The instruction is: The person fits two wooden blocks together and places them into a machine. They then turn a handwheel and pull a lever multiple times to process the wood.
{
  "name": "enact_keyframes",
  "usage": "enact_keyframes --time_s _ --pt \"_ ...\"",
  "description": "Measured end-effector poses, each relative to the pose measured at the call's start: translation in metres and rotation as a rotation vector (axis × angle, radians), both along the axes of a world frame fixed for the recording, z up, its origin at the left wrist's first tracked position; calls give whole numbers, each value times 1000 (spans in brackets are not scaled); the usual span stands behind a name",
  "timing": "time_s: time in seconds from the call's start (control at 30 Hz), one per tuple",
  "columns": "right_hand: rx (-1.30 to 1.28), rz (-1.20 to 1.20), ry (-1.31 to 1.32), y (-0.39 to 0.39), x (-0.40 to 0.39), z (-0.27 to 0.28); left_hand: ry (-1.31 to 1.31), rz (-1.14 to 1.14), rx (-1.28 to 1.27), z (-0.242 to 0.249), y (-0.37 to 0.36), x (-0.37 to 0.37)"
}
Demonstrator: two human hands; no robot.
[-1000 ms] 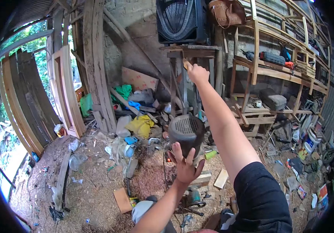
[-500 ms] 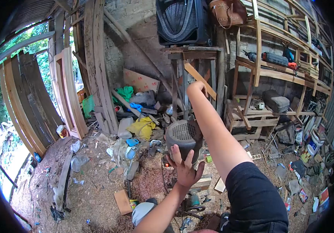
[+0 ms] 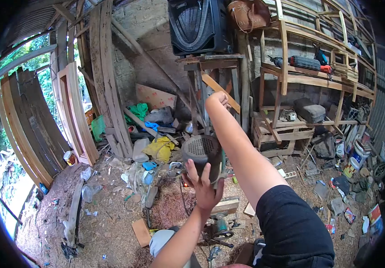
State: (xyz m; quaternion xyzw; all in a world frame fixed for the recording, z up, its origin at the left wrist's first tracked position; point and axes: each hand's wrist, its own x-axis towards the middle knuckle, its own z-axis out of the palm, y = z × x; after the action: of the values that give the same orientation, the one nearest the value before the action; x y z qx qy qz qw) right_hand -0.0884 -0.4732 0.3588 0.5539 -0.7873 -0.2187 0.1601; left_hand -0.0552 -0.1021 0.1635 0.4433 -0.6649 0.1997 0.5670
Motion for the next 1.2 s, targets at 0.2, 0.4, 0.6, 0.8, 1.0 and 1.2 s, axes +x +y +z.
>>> enact_keyframes --time_s 0.2,0.4,0.6,0.8,1.0,1.2 --pt "165 155 85 59 -11 22 52 -9 34 10 5 0" --pt "91 145 104 46 -13 13 42 61 56 16 9 -2" --pt "-54 127 -90 40 -13 11 51 142 160 38 14 0" --pt "-106 224 -147 50 -18 3 30 229 147 36 2 -4" --pt "-122 -32 -33 161 -22 5 19 276 162 30 6 -6" --pt "-116 339 -68 247 -56 8 4 313 151 22 19 -17"
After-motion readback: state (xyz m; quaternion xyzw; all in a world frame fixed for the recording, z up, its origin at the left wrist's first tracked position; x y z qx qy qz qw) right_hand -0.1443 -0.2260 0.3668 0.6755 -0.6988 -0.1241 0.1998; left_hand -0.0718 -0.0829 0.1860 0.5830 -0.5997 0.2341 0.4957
